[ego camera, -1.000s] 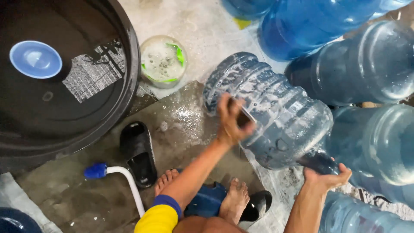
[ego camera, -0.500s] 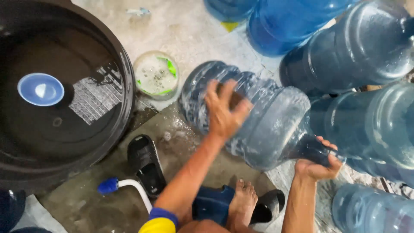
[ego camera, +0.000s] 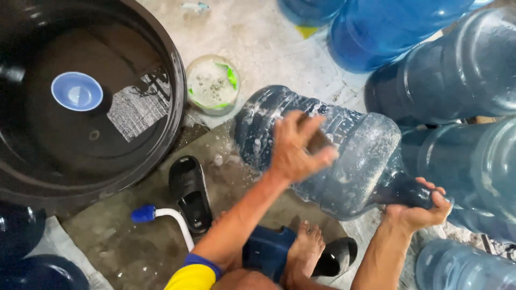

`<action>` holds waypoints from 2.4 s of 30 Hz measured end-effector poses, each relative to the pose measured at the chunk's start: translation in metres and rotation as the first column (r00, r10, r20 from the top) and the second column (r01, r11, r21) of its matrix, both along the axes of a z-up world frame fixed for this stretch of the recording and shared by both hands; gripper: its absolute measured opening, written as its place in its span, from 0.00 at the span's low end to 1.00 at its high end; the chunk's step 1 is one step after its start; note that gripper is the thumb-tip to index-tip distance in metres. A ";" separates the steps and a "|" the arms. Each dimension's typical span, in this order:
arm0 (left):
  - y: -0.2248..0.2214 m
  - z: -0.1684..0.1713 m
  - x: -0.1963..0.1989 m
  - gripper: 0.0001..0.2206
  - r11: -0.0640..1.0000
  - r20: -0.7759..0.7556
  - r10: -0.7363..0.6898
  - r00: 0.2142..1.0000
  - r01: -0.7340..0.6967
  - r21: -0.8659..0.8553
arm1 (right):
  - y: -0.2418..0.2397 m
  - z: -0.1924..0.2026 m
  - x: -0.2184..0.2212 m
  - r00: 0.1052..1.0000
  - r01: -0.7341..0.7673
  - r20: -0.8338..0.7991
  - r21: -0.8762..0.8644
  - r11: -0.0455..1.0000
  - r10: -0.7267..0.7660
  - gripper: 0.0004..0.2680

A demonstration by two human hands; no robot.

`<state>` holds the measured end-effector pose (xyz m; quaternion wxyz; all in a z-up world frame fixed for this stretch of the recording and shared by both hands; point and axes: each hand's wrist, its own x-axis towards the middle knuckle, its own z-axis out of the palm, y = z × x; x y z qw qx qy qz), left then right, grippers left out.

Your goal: Manual cleaning of large water jugs involving scrubbing the exterior with a soapy sponge and rinsing the interior with water from a basin using a cup.

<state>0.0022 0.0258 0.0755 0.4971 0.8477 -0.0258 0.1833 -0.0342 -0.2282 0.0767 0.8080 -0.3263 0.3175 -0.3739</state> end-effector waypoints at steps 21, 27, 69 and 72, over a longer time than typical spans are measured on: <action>0.159 -0.135 0.090 0.36 0.897 -0.638 0.415 0.648 -0.409 0.167 | -0.035 -0.004 -0.024 0.938 -0.316 0.055 -0.274 0.908 0.343 0.08; 0.184 -0.211 0.131 0.44 0.752 -0.762 0.493 0.419 0.236 0.616 | -0.059 -0.011 -0.003 0.716 -0.475 0.122 -0.637 0.608 0.687 0.12; -0.034 -0.027 0.008 0.29 0.875 -0.149 -0.212 0.966 0.120 -0.468 | -0.049 -0.011 0.011 0.918 -0.298 0.143 -0.365 0.882 0.369 0.07; -0.003 -0.156 0.106 0.28 0.978 -0.455 -0.060 0.889 -0.038 -0.204 | -0.055 -0.020 -0.001 0.863 -0.363 0.171 -0.445 0.819 0.475 0.09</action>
